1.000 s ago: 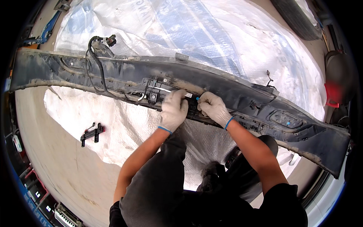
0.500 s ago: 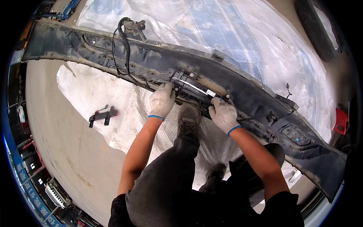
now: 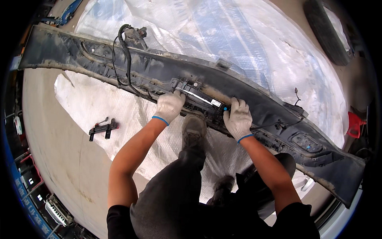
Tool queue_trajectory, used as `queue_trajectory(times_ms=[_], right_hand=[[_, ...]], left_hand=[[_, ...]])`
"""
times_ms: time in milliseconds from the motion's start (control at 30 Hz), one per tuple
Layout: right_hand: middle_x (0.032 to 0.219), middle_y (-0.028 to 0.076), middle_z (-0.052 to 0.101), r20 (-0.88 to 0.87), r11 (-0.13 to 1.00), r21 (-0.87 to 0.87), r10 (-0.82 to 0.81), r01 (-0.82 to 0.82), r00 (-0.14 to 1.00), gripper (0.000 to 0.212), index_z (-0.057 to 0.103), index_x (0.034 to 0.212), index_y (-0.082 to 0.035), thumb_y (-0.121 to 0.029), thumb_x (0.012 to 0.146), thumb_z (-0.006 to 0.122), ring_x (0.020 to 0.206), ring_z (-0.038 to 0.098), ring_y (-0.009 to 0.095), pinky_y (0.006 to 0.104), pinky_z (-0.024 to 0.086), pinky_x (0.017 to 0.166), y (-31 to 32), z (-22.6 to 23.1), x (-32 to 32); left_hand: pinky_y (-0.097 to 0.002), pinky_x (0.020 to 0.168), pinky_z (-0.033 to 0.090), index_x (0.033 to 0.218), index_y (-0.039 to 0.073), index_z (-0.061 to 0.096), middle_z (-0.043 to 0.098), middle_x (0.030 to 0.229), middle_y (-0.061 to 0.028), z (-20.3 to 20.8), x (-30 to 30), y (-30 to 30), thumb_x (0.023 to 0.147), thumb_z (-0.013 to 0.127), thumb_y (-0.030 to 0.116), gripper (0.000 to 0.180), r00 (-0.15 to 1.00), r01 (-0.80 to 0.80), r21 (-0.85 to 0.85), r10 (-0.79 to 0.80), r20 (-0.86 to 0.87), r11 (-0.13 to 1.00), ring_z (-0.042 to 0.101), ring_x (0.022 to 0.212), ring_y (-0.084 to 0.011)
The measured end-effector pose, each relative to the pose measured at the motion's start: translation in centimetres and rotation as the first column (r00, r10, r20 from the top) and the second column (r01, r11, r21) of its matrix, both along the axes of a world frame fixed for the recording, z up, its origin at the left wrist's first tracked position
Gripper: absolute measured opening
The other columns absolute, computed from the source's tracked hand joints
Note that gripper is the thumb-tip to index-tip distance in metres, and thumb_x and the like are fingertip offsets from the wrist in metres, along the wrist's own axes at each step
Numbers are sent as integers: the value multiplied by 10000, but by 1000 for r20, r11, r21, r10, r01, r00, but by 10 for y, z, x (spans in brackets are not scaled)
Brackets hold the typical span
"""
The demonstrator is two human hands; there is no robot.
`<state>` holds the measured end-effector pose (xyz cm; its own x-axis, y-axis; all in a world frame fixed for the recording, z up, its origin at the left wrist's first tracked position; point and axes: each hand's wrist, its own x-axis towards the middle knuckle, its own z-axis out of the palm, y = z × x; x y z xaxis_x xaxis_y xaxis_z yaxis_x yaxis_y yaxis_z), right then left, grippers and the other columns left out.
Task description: The person kneels on the floor and uses a power drill to remove screws from the back of a car bumper. They then disconnect wiring harnesses and remove a license plate light assembly and a chrome trim piece.
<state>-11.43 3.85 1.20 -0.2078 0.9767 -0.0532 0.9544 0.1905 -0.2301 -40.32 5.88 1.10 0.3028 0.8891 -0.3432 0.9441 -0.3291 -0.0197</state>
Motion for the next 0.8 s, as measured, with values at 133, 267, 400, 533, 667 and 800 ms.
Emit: queue_trajectory(times_ms=[133, 267, 400, 533, 667, 800], right_hand=[[1167, 131, 586, -39, 998, 42, -37, 38, 999, 539, 507, 1283, -76, -283, 828, 707, 1001, 613, 328, 443, 538, 830, 0, 0, 2], [1134, 151, 602, -40, 993, -59, -105, 103, 994, 512, 511, 1253, -74, -294, 831, 700, 936, 648, 337, 454, 556, 788, 3, -6, 12], [1096, 183, 627, -41, 958, -214, -205, 192, 978, 488, 514, 1231, -60, -305, 845, 686, 900, 689, 356, 467, 575, 778, 3, -17, 20], [1107, 217, 644, -87, 932, -294, -246, 211, 965, 472, 519, 1222, -40, -306, 863, 671, 924, 706, 374, 462, 580, 817, 3, -23, 27], [1080, 236, 661, -139, 923, -345, -232, 172, 963, 451, 529, 1200, -22, -306, 874, 659, 939, 705, 386, 455, 575, 843, 5, -20, 27], [1027, 237, 672, -146, 913, -382, -212, 143, 966, 412, 542, 1148, -5, -300, 880, 648, 922, 702, 394, 461, 568, 847, 3, -24, 31]], left_hand=[[-468, 625, 571, 968, 65, 651, 657, 975, -165, -1, 1, -2, 883, 584, 133, 127, 997, 56, 32, -55, -56, 998, 718, 796, -340], [-473, 616, 569, 968, 61, 643, 650, 974, -164, -4, 9, -6, 894, 576, 141, 128, 995, -9, 59, 15, -101, 998, 718, 785, -339], [-486, 635, 568, 1015, 53, 619, 637, 1004, -182, 2, 8, -4, 900, 566, 137, 153, 998, -57, 11, 57, -10, 998, 717, 800, -361], [-485, 650, 572, 1036, 56, 614, 625, 1041, -183, 7, 10, -2, 893, 570, 126, 165, 998, -54, -23, 54, 18, 998, 714, 828, -368], [-468, 635, 574, 1001, 61, 628, 619, 1001, -164, 3, 7, -6, 895, 580, 140, 141, 1000, -10, 27, 10, -1, 1000, 709, 800, -345], [-459, 617, 573, 979, 61, 633, 615, 969, -156, 0, 5, -6, 893, 590, 151, 132, 998, 39, 76, -35, -49, 996, 703, 764, -330]])
